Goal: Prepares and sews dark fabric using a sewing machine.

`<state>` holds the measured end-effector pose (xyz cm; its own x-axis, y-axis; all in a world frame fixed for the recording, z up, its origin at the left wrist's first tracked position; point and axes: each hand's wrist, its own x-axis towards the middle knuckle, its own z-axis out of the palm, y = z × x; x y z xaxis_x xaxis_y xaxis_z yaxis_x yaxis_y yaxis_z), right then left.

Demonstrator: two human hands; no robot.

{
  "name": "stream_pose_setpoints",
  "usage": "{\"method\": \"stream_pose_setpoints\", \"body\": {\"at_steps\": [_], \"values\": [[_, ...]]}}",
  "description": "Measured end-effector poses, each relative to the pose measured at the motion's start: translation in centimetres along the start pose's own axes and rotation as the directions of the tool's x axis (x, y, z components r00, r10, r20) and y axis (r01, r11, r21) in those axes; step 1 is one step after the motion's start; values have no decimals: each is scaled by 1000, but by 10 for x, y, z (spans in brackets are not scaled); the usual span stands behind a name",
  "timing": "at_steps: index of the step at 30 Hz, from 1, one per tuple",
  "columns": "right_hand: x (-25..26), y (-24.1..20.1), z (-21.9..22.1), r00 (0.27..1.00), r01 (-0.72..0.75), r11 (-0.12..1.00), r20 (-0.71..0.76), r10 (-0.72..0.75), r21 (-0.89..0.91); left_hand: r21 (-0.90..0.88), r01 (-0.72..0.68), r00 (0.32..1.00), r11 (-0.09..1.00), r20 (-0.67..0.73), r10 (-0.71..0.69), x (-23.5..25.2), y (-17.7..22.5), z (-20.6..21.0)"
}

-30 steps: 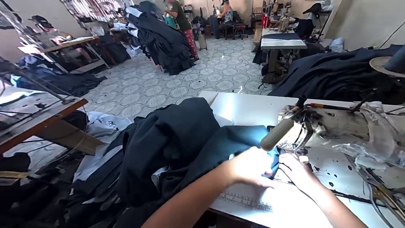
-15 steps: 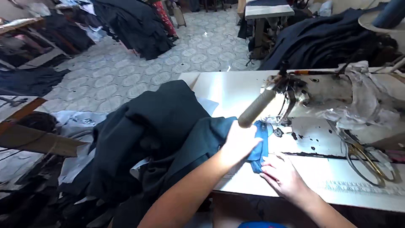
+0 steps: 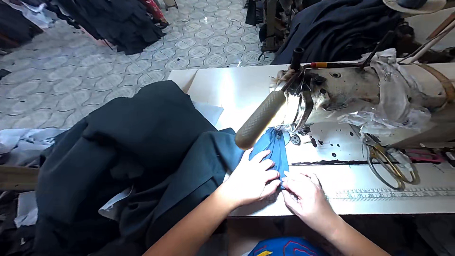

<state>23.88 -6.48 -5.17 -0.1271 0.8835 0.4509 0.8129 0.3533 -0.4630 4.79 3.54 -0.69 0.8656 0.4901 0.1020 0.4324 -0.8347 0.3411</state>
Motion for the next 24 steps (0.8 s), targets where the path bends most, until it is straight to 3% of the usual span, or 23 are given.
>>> {"method": "stream_pose_setpoints", "body": {"at_steps": [6,9,15,19,22,24], "values": [[25,9,-3,998,29,1000,55,-29,4,-38,28,999,999,-17,-29,12,-13,-5],[46,15,-9,986,5,1000,166,-10,31,-72,88,996,994,33,-86,22,-22,-11],[87,28,-16,949,-50,999,312,46,4,-38,158,987,987,7,-158,43,-40,-11],[92,43,-8,962,-80,996,265,63,51,-39,215,975,976,61,-212,47,-29,-8],[88,49,-3,974,5,995,225,-27,100,-4,136,985,991,-105,-135,36,-8,5],[87,52,0,972,60,994,219,-80,95,-6,163,984,987,-65,-163,33,-12,-2]]}}
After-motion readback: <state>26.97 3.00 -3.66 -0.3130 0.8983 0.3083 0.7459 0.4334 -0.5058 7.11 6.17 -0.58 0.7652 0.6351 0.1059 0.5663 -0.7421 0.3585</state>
